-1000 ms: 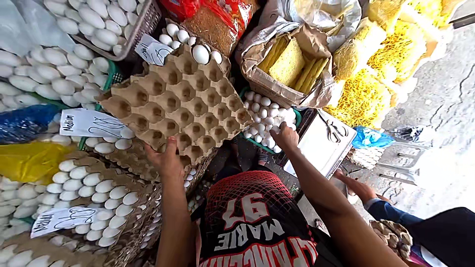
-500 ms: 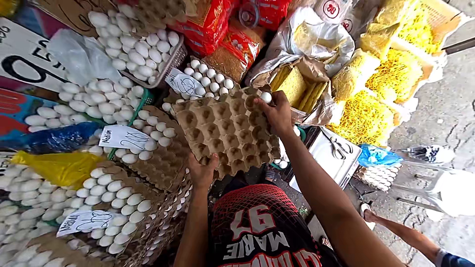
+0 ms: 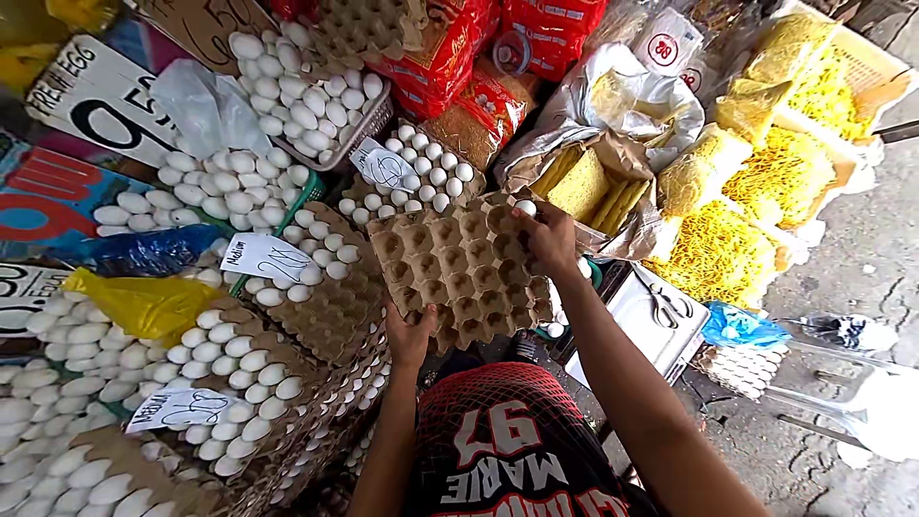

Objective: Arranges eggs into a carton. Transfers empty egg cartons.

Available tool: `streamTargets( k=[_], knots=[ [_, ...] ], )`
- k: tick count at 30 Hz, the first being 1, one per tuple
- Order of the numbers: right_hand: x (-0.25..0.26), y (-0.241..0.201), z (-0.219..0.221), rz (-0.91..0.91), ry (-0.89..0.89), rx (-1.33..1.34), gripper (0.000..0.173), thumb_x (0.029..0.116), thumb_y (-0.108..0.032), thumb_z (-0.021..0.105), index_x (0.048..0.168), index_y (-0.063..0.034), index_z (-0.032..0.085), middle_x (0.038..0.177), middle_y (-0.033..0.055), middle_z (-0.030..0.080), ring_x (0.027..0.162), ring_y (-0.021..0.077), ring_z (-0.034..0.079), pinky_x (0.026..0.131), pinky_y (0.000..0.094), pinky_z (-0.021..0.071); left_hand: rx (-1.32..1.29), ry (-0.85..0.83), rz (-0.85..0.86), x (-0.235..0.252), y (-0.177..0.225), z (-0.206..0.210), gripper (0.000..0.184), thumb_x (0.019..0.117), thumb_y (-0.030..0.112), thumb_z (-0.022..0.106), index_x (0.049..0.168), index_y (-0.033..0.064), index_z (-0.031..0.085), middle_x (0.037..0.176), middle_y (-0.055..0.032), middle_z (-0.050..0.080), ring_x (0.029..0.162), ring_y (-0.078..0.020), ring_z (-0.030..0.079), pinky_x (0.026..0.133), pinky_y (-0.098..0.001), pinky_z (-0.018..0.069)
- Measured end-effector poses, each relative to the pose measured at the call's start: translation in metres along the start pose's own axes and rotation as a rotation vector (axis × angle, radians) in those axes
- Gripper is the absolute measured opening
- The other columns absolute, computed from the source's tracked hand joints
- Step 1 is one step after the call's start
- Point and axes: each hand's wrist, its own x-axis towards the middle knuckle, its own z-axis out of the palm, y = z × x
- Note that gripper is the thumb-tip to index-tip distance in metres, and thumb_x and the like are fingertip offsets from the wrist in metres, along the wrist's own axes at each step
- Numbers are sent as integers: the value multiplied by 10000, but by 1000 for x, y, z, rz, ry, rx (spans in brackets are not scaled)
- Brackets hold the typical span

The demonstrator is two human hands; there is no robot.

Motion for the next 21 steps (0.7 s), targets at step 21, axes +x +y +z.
streamTargets(
  k=[21],
  knots=[
    [1,-5,-24,71,116,530,393,933,-361,754,1163,-47,701,1074,89,728,1004,214,695,867,446,597,273,87,434,1,70,14,896,769,275,860,1472,-21,389,1289,-123,643,1172,-116,645,1018,-322,553]
  ],
)
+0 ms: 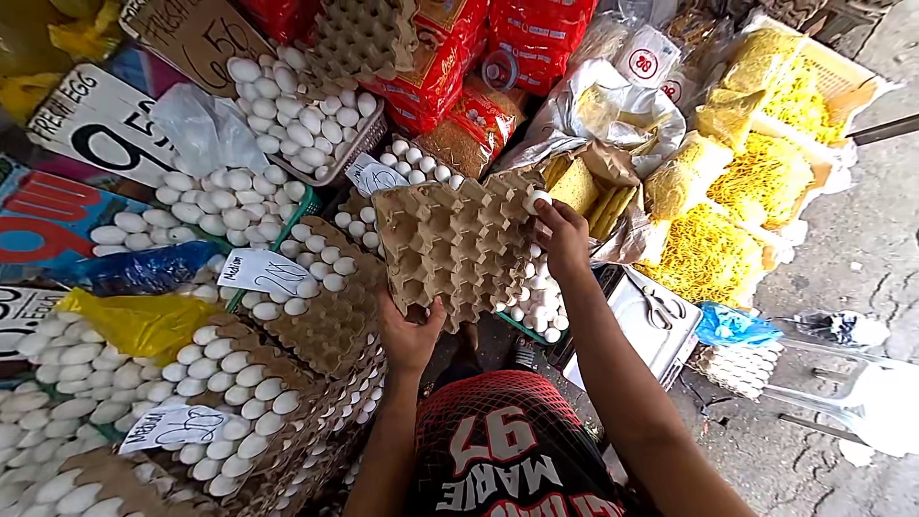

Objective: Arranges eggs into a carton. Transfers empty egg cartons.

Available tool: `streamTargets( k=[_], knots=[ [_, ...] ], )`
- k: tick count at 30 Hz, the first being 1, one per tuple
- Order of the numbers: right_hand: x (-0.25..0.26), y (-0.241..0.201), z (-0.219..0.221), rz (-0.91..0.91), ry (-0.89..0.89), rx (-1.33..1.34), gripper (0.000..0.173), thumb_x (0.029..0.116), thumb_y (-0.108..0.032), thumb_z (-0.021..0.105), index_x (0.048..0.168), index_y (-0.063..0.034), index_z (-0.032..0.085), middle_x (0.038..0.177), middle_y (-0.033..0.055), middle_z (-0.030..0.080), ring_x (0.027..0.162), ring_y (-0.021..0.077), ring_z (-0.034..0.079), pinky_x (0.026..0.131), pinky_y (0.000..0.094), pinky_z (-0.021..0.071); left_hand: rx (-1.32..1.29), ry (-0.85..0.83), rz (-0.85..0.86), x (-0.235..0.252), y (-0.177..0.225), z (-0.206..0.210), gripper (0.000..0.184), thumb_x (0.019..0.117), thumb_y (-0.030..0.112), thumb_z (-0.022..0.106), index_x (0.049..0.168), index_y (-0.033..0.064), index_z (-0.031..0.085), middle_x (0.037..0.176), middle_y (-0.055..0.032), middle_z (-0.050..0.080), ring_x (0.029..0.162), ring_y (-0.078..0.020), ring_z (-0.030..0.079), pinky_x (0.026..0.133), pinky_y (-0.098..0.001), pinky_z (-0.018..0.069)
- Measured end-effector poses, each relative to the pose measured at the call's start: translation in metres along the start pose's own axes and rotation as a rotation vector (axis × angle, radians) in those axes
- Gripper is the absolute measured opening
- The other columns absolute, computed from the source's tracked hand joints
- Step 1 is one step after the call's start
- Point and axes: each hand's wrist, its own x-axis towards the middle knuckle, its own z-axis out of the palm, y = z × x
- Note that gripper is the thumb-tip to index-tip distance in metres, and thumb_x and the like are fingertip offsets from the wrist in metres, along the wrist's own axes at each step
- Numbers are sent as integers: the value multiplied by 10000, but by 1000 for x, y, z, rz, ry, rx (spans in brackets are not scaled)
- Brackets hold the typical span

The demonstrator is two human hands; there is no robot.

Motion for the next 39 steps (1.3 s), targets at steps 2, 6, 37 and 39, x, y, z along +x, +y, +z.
streamTargets(
  k=[2,6,37,39],
  knots=[
    [2,-1,-4,81,-5,112,405,957,-377,715,1209,-62,682,1160,101,718,1078,242,686,888,478,594,-12,-6,-17,3,0,-1,911,773,281,860,1490,-10,379,1311,-127,634,1183,-120,641,1019,-327,552],
    [4,-6,-12,215,-9,245,453,979,-437,613,1317,-136,625,1325,79,647,1256,257,602,998,532,525,-113,-22,-71,2,-5,-2,897,778,255,852,1487,-16,372,1334,-123,614,1209,-123,624,1033,-319,544],
    [-8,192,18,-270,-565,-1753,393,946,-155,612,1317,-24,615,1378,260,545,1282,448,526,1016,626,451,-553,525,-739,3,-96,-138,595,974,316,677,1476,97,444,1312,-148,629,1169,-277,651,956,-515,574],
    [-5,196,14,-298,-564,-1768,417,964,-237,651,1314,-12,615,1388,256,540,1267,448,534,1017,618,456,-556,552,-749,1,-104,-143,577,973,312,675,1463,97,461,1304,-152,633,1162,-278,652,956,-518,571]
  ],
)
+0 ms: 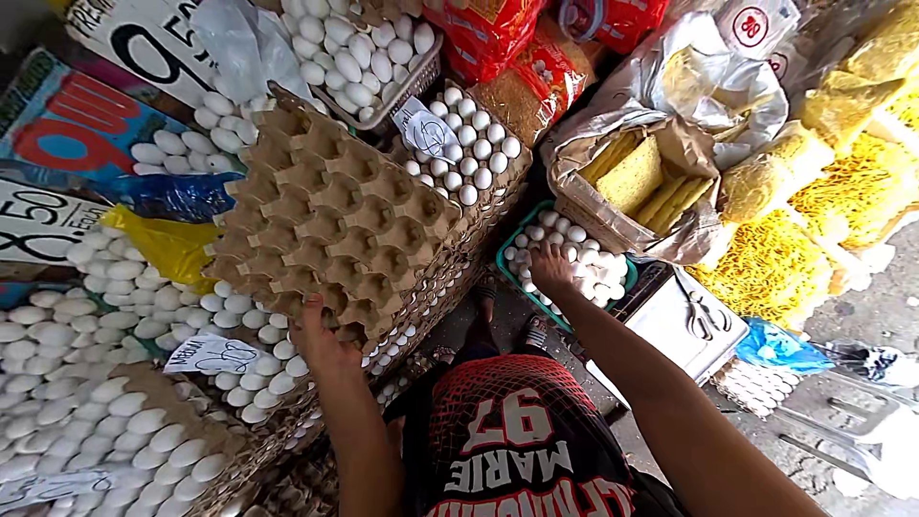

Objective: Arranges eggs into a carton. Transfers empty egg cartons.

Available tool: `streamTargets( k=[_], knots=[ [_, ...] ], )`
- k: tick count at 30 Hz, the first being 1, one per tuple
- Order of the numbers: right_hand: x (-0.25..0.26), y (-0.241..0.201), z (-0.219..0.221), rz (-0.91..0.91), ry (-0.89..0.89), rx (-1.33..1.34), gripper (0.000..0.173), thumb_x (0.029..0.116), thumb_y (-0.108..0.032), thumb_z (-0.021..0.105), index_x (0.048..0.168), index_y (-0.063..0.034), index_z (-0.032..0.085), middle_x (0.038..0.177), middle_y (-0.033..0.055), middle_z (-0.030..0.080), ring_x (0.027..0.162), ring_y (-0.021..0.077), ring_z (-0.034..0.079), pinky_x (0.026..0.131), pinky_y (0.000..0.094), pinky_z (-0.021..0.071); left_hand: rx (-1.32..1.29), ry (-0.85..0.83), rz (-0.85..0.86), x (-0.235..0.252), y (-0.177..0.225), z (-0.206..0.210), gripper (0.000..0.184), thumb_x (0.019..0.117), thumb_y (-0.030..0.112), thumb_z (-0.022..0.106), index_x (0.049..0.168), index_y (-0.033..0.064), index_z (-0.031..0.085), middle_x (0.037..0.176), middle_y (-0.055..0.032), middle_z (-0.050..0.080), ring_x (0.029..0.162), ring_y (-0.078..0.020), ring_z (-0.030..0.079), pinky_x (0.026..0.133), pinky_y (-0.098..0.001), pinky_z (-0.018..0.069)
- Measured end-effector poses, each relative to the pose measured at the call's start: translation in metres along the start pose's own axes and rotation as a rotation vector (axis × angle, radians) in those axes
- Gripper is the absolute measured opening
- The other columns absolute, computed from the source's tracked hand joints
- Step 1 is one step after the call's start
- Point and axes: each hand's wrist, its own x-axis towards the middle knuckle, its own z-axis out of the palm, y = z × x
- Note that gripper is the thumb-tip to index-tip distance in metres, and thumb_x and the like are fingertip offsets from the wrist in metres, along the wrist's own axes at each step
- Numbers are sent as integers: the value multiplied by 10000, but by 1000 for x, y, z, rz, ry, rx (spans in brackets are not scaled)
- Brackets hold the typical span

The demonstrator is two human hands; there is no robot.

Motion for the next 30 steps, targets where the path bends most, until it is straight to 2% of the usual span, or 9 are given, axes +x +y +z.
streamTargets(
  k=[6,9,11,15,18,22,25,28,30],
  knots=[
    [1,1,-8,-5,-24,0,394,895,-176,679,1241,9,644,1377,253,549,1264,438,535,997,614,470,0,32,-30,16,1,-7,538,1005,287,639,1464,79,450,1300,-153,634,1155,-270,654,957,-503,572],
    [14,0,-29,-3,-67,23,467,856,-291,731,1229,-18,670,1375,229,566,1281,427,529,1001,634,459,-7,33,-39,23,3,-4,568,998,287,646,1488,93,432,1318,-149,627,1165,-267,650,954,-505,573],
    [25,-3,-56,-31,-59,54,434,881,-372,704,1187,-64,708,1330,189,616,1274,405,543,1020,628,446,-11,32,-45,27,4,-2,566,995,291,649,1483,99,437,1302,-146,636,1148,-266,657,939,-500,580],
    [70,-21,-145,-155,348,152,314,971,-361,563,1041,-125,758,1096,115,729,1110,356,664,910,578,543,-6,42,-55,30,11,5,596,978,302,667,1491,111,428,1300,-139,633,1138,-248,657,929,-478,583],
    [125,-51,-235,-222,615,167,342,975,-340,549,1196,-144,722,1205,126,702,1200,371,615,934,576,511,41,29,-56,32,10,7,604,978,334,665,1485,100,435,1296,-137,633,1128,-245,656,915,-473,584],
    [205,-102,-329,-286,646,29,551,926,-294,656,1454,-183,543,1504,168,504,1421,403,424,1072,630,392,55,18,-66,24,16,18,730,947,304,716,1545,96,353,1360,-170,594,1171,-277,638,939,-500,577],
    [252,-122,-349,-293,548,-88,764,849,-123,733,1549,-196,436,1569,220,419,1474,461,336,1165,696,253,46,10,-86,4,27,26,814,917,279,755,1576,120,304,1427,-177,544,1228,-285,601,963,-510,556],
    [261,-123,-342,-293,479,-85,627,901,-22,647,1497,-165,516,1532,251,461,1425,497,392,1146,736,244,72,-8,-72,-22,35,20,875,887,267,783,1583,102,278,1453,-196,517,1242,-294,591,966,-504,556],
    [255,-120,-340,-287,438,-35,576,893,-32,682,1449,-127,567,1532,289,439,1408,538,388,1106,787,240,87,-34,-68,-38,37,8,947,854,254,805,1605,106,246,1511,-190,467,1302,-291,553,1014,-499,533]
  ],
)
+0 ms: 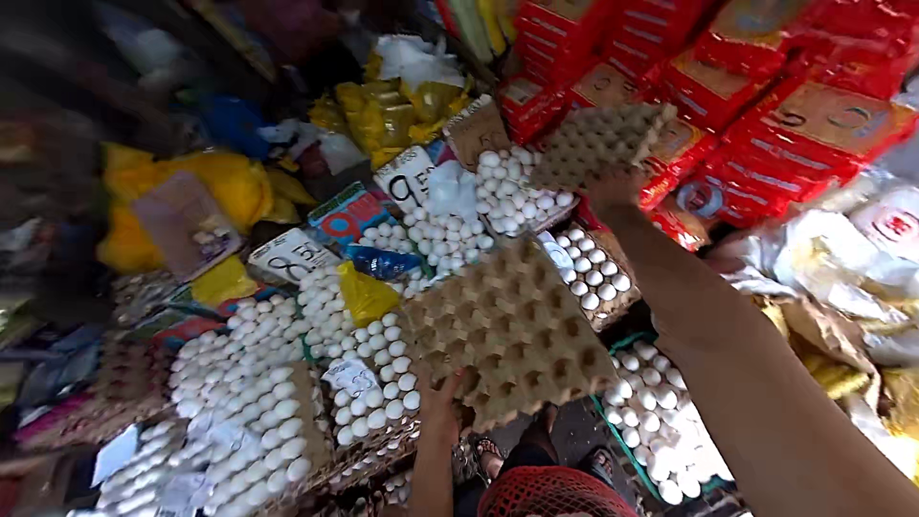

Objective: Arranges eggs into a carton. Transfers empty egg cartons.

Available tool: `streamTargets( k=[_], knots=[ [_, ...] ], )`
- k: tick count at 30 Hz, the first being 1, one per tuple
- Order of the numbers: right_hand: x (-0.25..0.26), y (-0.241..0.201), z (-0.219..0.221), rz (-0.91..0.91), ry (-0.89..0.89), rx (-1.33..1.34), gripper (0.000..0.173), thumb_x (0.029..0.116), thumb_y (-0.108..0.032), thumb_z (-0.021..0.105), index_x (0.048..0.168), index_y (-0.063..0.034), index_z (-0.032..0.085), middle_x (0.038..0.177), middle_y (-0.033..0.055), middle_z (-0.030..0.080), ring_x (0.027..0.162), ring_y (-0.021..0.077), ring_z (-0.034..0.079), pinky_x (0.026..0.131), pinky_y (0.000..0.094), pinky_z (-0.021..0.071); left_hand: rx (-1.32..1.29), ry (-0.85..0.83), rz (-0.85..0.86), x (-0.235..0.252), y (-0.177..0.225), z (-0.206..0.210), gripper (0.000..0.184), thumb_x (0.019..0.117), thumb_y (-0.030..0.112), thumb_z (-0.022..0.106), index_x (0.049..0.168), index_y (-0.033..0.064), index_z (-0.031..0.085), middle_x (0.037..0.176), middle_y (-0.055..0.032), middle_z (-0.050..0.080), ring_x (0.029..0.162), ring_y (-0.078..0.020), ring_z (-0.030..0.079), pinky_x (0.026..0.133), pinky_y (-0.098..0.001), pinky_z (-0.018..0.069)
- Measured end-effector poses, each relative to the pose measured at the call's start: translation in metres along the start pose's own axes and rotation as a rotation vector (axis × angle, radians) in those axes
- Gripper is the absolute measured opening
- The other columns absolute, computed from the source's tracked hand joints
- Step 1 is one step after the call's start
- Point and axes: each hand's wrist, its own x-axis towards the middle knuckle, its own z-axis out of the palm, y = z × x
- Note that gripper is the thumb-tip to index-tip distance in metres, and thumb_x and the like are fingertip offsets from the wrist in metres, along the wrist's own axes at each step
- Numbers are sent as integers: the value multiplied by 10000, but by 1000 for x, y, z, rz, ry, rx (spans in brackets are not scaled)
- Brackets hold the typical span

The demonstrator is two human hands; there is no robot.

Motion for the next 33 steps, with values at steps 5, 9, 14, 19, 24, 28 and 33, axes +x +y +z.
streamTargets(
  k=[5,9,14,19,24,28,33],
  knots=[
    [-26,-6,-42,-119,122,23,430,924,-75,670,1353,-92,632,1415,366,506,1344,607,422,1026,852,279,-27,-51,26,-34,-12,-35,934,833,233,833,1581,66,300,1405,-171,586,1199,-263,647,978,-461,587],
    [-80,-5,-78,-211,265,67,469,947,-37,604,1409,-116,578,1436,327,501,1349,598,415,1028,844,277,-107,-48,-54,-58,-21,-45,947,843,279,814,1593,94,265,1386,-179,594,1168,-283,660,941,-481,595],
    [-221,22,-86,-192,467,110,363,985,-178,566,1338,-200,647,1437,226,538,1312,515,484,998,777,343,-252,-76,-164,-82,-14,-17,713,942,343,703,1533,100,387,1276,-176,651,1095,-288,674,879,-488,595],
    [-381,35,-62,-5,640,143,300,970,-291,641,1260,-283,719,1371,226,594,1201,483,568,932,722,421,-389,-293,-164,-107,-2,60,329,1052,324,516,1220,56,608,1009,-118,709,868,-216,708,710,-410,616],
    [-502,26,-42,259,628,61,331,942,-219,669,1230,-377,714,1314,200,645,1151,434,625,924,681,464,-405,-645,-153,-172,-1,160,302,1085,322,411,1228,102,562,1017,-79,704,903,-182,714,766,-404,625],
    [-558,20,-33,416,660,-21,325,940,-163,643,1225,-308,700,1330,182,647,1138,392,642,934,641,469,-299,-895,-209,-237,-19,213,293,1085,321,378,1205,111,543,981,-65,684,854,-170,697,715,-390,612],
    [-606,11,-24,659,700,-171,197,904,-158,651,1077,-170,745,1334,185,656,1156,396,646,903,624,492,-143,-1130,-332,-293,-35,240,323,1070,359,414,1254,124,537,1056,-91,673,943,-218,687,783,-463,599]
  ],
)
